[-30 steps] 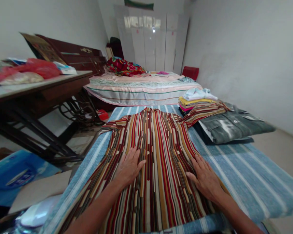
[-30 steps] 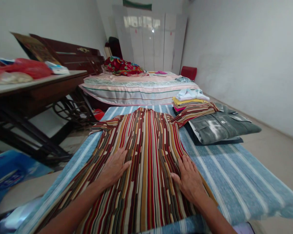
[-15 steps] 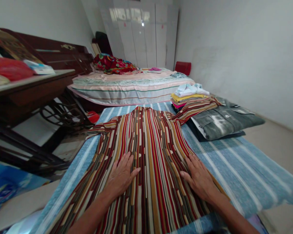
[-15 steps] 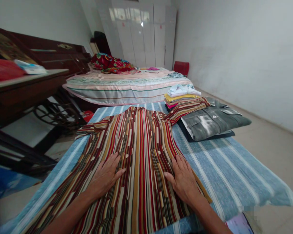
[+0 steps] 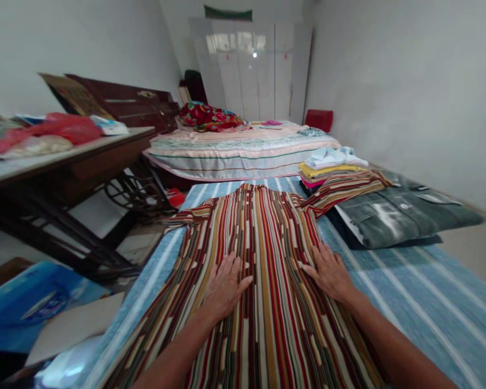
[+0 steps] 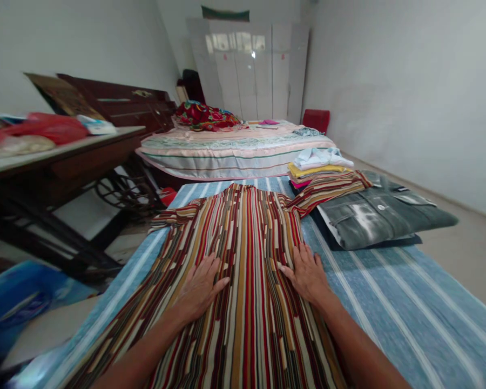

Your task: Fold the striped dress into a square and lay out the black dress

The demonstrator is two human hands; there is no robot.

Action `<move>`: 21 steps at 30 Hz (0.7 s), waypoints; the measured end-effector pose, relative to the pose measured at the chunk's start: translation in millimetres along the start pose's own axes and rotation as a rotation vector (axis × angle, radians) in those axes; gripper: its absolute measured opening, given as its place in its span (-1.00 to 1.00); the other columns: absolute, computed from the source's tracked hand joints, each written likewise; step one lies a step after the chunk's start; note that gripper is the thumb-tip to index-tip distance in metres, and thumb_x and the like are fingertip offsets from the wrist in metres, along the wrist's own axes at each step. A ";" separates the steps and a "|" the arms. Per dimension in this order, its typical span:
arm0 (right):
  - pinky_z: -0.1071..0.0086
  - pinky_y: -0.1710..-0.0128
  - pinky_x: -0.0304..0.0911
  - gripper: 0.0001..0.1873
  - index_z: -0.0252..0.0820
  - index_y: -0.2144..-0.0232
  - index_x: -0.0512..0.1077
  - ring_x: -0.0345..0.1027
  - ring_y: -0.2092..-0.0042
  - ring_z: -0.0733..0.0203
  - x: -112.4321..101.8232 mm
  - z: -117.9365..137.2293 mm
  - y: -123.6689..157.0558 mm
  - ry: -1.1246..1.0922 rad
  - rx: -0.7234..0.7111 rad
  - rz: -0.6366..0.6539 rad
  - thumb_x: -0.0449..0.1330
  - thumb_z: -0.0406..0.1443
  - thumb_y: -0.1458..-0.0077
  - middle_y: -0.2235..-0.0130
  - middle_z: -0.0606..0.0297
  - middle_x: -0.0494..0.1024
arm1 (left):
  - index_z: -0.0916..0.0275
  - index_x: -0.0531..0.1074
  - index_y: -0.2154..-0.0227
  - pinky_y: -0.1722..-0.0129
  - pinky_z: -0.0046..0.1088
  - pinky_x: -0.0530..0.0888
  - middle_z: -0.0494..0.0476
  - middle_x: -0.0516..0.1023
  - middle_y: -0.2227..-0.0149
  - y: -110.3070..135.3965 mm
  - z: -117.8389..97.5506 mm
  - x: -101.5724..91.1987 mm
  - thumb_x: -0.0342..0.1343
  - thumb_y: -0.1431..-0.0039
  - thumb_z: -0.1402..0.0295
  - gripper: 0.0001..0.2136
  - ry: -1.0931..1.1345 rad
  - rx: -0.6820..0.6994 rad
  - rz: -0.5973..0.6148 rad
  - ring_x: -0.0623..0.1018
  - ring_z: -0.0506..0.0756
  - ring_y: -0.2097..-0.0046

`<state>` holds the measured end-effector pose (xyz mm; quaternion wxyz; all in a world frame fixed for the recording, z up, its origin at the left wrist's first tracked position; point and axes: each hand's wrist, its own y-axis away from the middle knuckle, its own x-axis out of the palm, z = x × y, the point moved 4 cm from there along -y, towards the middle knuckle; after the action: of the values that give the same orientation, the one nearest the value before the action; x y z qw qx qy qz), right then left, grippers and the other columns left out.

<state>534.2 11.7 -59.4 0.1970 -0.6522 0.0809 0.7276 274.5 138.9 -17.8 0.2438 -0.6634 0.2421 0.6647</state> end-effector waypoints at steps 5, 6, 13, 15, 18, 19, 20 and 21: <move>-0.02 -0.15 -0.08 -0.16 -0.45 -0.16 0.17 -0.11 -0.26 -0.14 18.7 -11.4 5.7 0.050 -0.033 -0.059 -0.26 0.14 -0.15 -0.23 -0.13 0.10 | 0.35 0.11 -0.20 -0.23 -0.05 0.03 0.32 -0.02 -0.30 7.3 -0.1 -0.6 -0.26 -0.25 0.02 -0.40 0.086 -0.013 0.071 -0.04 0.21 -0.31; -0.02 -0.14 -0.07 -0.15 -0.45 -0.15 0.18 -0.10 -0.26 -0.15 20.2 -12.4 6.2 0.053 -0.042 -0.066 -0.27 0.14 -0.15 -0.23 -0.14 0.10 | 0.36 0.08 -0.21 -0.23 -0.07 0.03 0.32 -0.03 -0.30 6.7 2.1 -2.0 -0.27 -0.25 0.02 -0.40 0.103 -0.024 0.071 -0.04 0.21 -0.31; -0.02 -0.13 -0.03 -0.19 -0.43 -0.15 0.18 -0.11 -0.26 -0.13 22.5 -14.7 7.5 0.058 -0.054 -0.067 -0.25 0.11 -0.15 -0.23 -0.11 0.11 | 0.44 0.14 -0.17 -0.20 -0.03 0.10 0.42 0.05 -0.26 4.0 58.2 -9.8 -0.20 -0.25 0.06 -0.41 -0.002 -0.288 -0.064 0.06 0.28 -0.28; -0.03 -0.13 -0.03 -0.20 -0.45 -0.14 0.19 -0.10 -0.26 -0.14 21.7 -14.2 7.9 0.053 -0.052 -0.068 -0.24 0.10 -0.15 -0.23 -0.12 0.12 | 0.46 0.15 -0.16 -0.18 -0.04 0.13 0.45 0.08 -0.25 8.7 75.1 -8.2 -0.20 -0.24 0.05 -0.40 -0.045 -0.337 -0.080 0.08 0.29 -0.27; -0.03 -0.12 -0.02 -0.21 -0.47 -0.13 0.20 -0.06 -0.24 -0.16 19.1 -12.8 8.8 0.053 -0.063 -0.085 -0.24 0.08 -0.16 -0.21 -0.14 0.14 | 0.46 0.15 -0.17 -0.19 -0.06 0.12 0.42 0.07 -0.26 17.1 90.0 -3.4 -0.21 -0.24 0.04 -0.39 -0.091 -0.377 -0.064 0.08 0.28 -0.27; -0.03 -0.12 -0.02 -0.21 -0.47 -0.13 0.20 -0.05 -0.24 -0.16 18.1 -12.5 9.2 0.053 -0.063 -0.092 -0.24 0.07 -0.16 -0.21 -0.15 0.15 | 0.45 0.14 -0.17 -0.19 -0.07 0.11 0.40 0.05 -0.26 19.2 92.0 -2.1 -0.22 -0.24 0.04 -0.39 -0.103 -0.381 -0.060 0.08 0.27 -0.28; -0.03 -0.12 -0.02 -0.22 -0.47 -0.13 0.19 -0.04 -0.23 -0.17 17.3 -12.3 9.5 0.054 -0.062 -0.094 -0.24 0.07 -0.16 -0.21 -0.15 0.15 | 0.44 0.13 -0.18 -0.19 -0.07 0.11 0.38 0.04 -0.27 20.5 92.9 -1.2 -0.22 -0.24 0.04 -0.39 -0.112 -0.382 -0.060 0.07 0.27 -0.28; -0.03 -0.12 -0.02 -0.23 -0.46 -0.14 0.19 -0.04 -0.23 -0.16 17.0 -12.0 9.7 0.055 -0.063 -0.089 -0.24 0.06 -0.16 -0.21 -0.14 0.15 | 0.42 0.13 -0.18 -0.19 -0.07 0.11 0.37 0.03 -0.27 21.2 93.2 -0.7 -0.22 -0.24 0.04 -0.39 -0.117 -0.385 -0.061 0.06 0.26 -0.28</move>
<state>540.2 1.5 -79.0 0.2061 -0.6807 0.0345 0.7021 189.7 182.9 -16.9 0.1462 -0.6650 0.0755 0.7285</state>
